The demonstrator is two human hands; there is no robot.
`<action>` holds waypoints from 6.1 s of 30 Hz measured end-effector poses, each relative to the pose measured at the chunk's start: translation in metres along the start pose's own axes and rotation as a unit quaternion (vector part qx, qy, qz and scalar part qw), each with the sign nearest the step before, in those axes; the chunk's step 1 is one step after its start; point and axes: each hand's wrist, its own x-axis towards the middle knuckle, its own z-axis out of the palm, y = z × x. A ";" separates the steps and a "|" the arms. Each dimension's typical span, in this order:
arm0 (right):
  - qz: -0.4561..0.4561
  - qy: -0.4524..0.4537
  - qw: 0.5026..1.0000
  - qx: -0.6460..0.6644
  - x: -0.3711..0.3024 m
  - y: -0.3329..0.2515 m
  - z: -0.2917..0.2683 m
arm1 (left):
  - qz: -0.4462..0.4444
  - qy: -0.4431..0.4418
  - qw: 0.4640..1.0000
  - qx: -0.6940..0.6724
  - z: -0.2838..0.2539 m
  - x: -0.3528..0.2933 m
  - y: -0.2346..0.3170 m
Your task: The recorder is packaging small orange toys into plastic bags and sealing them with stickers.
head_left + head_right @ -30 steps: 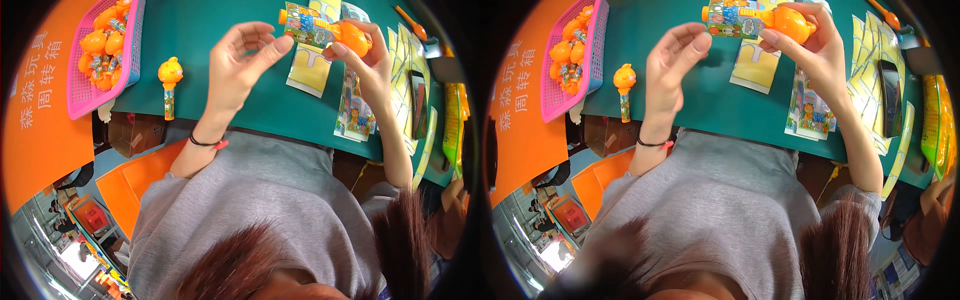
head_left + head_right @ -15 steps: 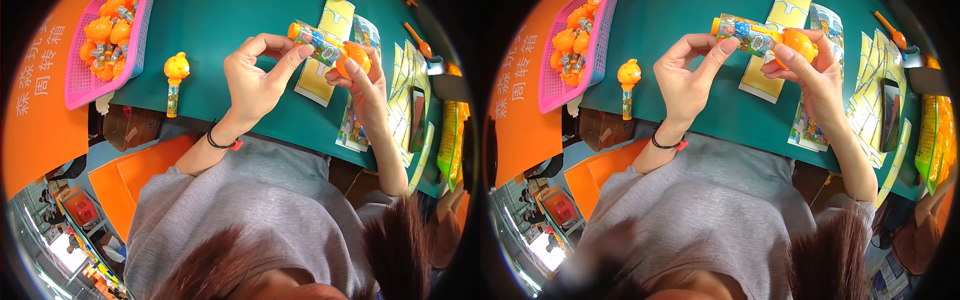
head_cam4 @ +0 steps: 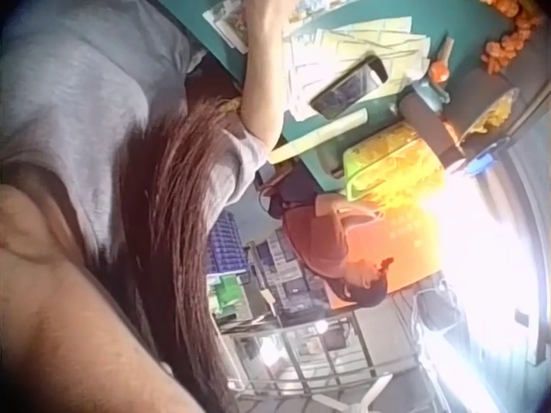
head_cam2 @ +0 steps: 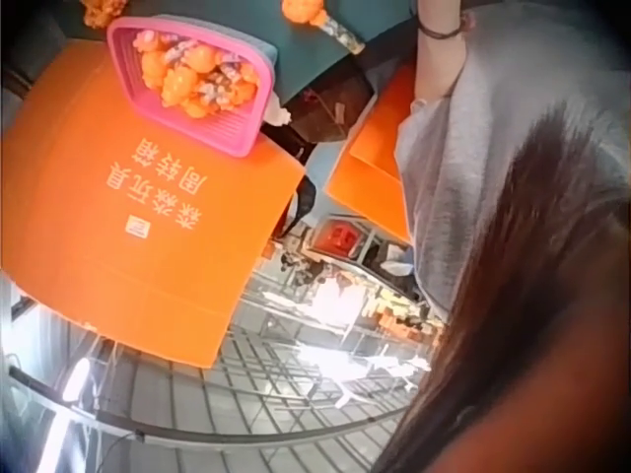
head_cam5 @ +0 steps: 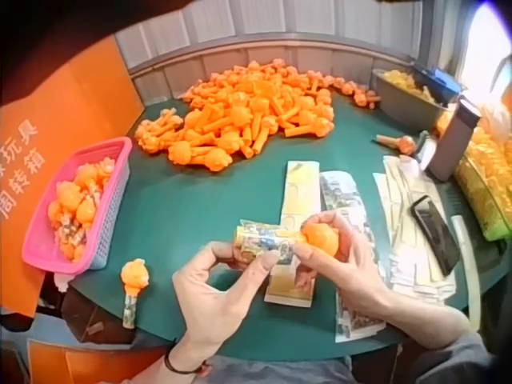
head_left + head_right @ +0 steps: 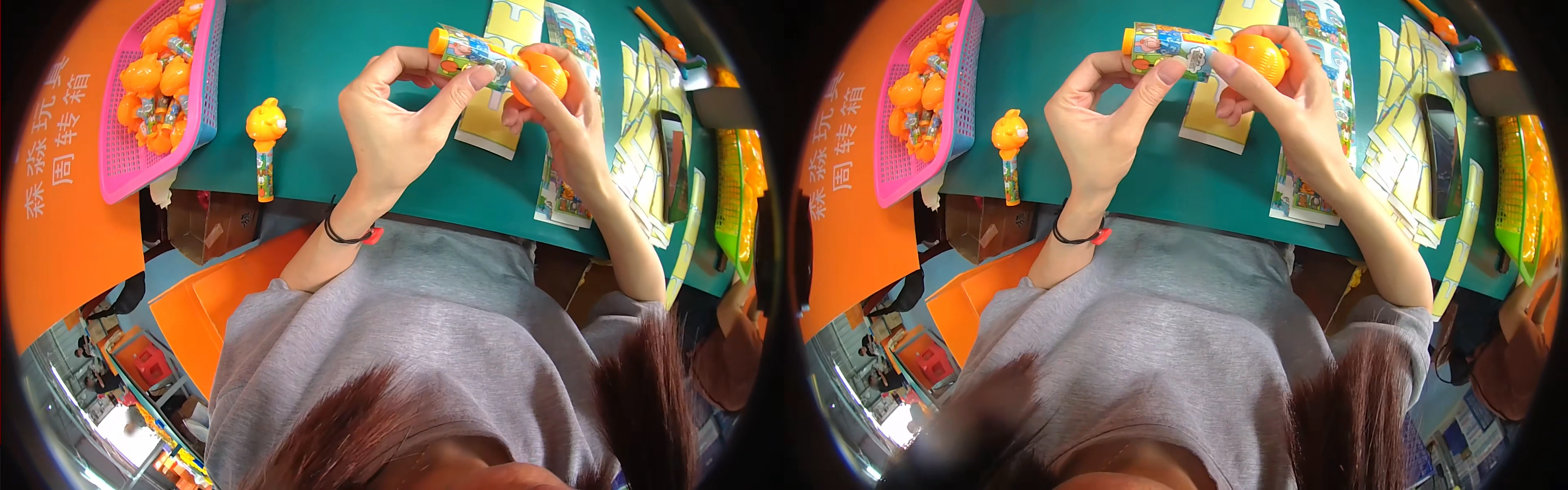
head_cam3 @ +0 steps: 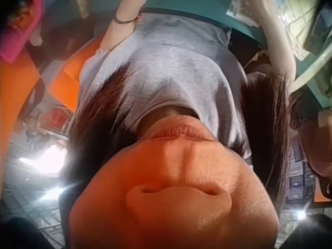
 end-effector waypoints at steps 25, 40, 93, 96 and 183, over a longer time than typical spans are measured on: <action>0.000 -0.014 0.998 0.064 -0.003 -0.002 0.002 | 0.051 0.033 0.992 0.113 -0.005 0.003 -0.004; 0.151 -0.203 0.960 0.117 0.001 -0.008 -0.021 | 0.450 -0.023 0.889 0.082 -0.011 0.044 -0.024; 0.000 -0.132 0.981 -0.139 0.000 -0.012 -0.007 | -0.212 -0.377 0.900 -0.051 -0.031 0.009 -0.004; 0.001 -0.140 0.980 -0.139 -0.001 -0.014 -0.005 | -0.176 -0.405 0.897 0.000 -0.033 0.001 -0.010; -0.153 0.298 0.830 -0.445 -0.099 -0.004 -0.171 | 0.347 -0.486 0.770 0.225 0.091 -0.019 0.033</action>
